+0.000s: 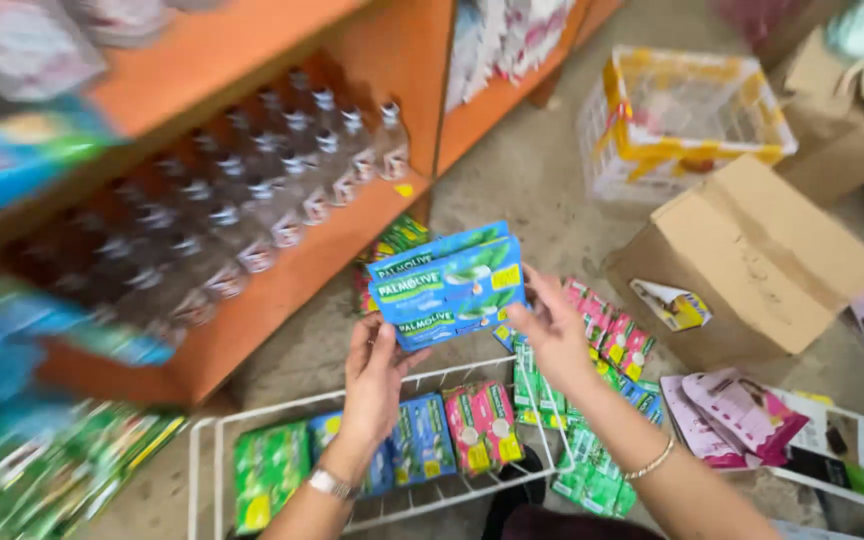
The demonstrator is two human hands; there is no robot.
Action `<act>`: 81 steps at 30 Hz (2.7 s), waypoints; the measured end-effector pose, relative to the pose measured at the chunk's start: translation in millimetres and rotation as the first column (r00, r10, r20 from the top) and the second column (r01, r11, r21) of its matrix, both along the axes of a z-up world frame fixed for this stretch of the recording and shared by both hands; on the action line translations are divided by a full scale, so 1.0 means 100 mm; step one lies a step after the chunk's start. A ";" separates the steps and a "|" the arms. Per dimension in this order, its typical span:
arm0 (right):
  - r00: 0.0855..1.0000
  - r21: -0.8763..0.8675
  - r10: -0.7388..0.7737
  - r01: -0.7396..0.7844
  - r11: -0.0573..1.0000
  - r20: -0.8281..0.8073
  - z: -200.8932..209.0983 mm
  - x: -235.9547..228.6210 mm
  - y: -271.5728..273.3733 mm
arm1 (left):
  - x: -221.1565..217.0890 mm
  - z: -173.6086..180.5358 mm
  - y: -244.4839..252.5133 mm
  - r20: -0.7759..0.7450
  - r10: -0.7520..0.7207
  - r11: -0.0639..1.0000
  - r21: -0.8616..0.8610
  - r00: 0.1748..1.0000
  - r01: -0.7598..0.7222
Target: Sorting and organizing soap and detergent sachets into a wire basket on a lower shelf in a retail setting.
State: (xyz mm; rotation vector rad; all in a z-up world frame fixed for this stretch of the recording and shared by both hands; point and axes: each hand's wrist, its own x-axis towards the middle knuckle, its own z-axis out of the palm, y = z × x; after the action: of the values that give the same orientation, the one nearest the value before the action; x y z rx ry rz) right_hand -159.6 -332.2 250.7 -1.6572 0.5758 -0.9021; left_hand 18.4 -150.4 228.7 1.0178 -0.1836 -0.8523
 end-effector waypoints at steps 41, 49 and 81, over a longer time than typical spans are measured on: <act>0.801 0.615 0.279 -0.588 0.525 0.529 1.66 -1.20 2.47 | -1.13 2.95 3.25 0.895 -0.423 0.901 0.432 -0.144 0.041; 0.792 0.552 0.340 -0.601 0.578 0.506 1.75 -1.26 2.34 | -1.16 2.99 2.70 0.969 -0.182 0.948 0.218 -0.168 0.230; 0.949 -0.217 0.313 -0.314 0.924 -0.038 2.01 -1.38 2.46 | -1.35 2.94 2.69 0.983 -0.137 0.869 0.180 0.124 -0.462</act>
State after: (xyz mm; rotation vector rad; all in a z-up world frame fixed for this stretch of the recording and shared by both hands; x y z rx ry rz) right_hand -297.5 -86.5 451.3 -1.8858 0.2043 -0.7467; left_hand -116.7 118.6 522.8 1.9466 -1.0617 0.2368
